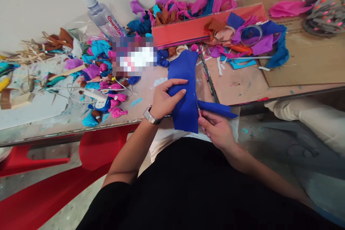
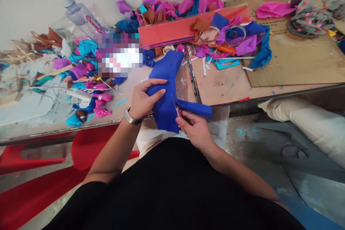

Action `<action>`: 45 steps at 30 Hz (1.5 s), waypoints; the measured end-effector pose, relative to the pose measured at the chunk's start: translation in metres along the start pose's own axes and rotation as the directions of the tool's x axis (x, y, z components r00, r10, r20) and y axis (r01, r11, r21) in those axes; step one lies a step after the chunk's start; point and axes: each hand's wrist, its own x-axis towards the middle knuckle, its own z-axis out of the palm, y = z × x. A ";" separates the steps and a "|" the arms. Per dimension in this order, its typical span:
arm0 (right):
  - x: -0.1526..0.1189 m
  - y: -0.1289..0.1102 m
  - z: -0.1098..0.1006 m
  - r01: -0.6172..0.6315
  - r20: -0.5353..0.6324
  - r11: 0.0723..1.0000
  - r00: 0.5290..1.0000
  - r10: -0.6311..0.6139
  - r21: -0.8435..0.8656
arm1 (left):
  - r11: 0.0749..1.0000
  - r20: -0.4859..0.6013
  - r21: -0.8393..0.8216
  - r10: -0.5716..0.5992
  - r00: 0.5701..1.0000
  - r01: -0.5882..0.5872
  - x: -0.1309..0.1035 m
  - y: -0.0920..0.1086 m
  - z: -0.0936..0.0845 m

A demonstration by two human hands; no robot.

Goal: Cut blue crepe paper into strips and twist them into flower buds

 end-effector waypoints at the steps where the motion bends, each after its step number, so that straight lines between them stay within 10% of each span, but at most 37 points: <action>1: -0.001 -0.001 0.000 -0.007 0.014 1.000 1.000 0.007 0.009 | 1.000 -0.007 0.007 0.007 1.000 -0.007 0.000 0.000 0.000; 12: -0.007 -0.031 0.002 -0.192 0.135 0.962 0.977 0.167 0.196 | 0.999 -0.062 0.025 0.027 0.998 -0.026 -0.001 0.003 -0.001; 26: -0.005 -0.025 -0.011 -0.094 0.192 0.995 0.976 0.099 -0.036 | 0.999 -0.104 0.037 -0.010 0.995 0.014 0.000 0.000 -0.001; 45: -0.001 -0.030 -0.004 -0.197 0.197 0.977 0.964 0.179 0.076 | 0.999 -0.045 -0.024 0.025 0.999 -0.026 -0.002 0.010 -0.002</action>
